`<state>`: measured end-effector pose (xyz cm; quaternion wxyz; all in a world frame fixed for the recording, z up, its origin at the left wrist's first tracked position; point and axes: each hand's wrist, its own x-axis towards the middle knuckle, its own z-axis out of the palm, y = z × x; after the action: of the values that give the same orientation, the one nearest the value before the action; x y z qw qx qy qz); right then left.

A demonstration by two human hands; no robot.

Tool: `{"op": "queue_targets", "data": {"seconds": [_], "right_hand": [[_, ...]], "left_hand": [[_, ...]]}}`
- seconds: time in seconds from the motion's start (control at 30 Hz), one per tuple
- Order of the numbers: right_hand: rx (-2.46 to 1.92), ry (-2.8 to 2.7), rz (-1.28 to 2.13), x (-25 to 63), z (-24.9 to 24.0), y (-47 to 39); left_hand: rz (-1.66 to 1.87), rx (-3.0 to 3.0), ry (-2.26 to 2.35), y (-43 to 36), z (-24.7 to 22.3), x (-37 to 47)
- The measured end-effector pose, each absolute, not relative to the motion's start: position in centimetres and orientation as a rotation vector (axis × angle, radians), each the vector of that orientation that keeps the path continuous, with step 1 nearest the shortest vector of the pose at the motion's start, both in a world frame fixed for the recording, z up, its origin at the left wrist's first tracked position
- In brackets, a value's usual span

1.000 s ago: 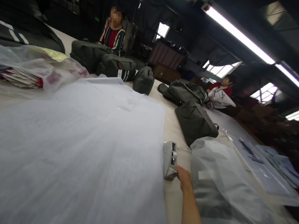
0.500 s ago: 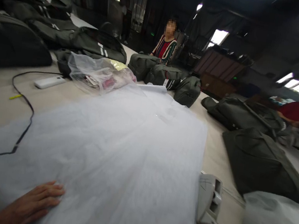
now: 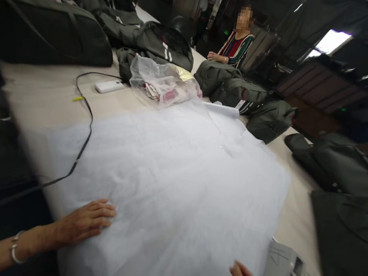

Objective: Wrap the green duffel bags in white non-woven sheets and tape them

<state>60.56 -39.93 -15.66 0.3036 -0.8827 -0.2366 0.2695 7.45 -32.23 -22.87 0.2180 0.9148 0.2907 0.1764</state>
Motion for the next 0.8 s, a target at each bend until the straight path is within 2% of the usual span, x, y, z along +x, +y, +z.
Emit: {"op": "queue_targets", "data": {"seconds": [0.13,0.27,0.53,0.8], "right_hand": [[-1.863,-1.018,1.08,45.5,-13.8,-28.7],[-1.749,-1.14,1.266,38.0,-15.8,-21.0],[-2.156,-1.337,1.304,36.9,-20.2,-15.9],[-2.556,-1.686,0.998,37.4,-19.1,-14.7]], "left_hand": [[0.511,2.509,0.826,-32.6,-22.9,7.7],[0.525,2.48,0.84,-32.9,-22.9,7.9],[0.673,2.372,0.866,-33.1,-22.2,8.2],[0.673,2.353,0.879,-33.1,-21.9,8.0]]}}
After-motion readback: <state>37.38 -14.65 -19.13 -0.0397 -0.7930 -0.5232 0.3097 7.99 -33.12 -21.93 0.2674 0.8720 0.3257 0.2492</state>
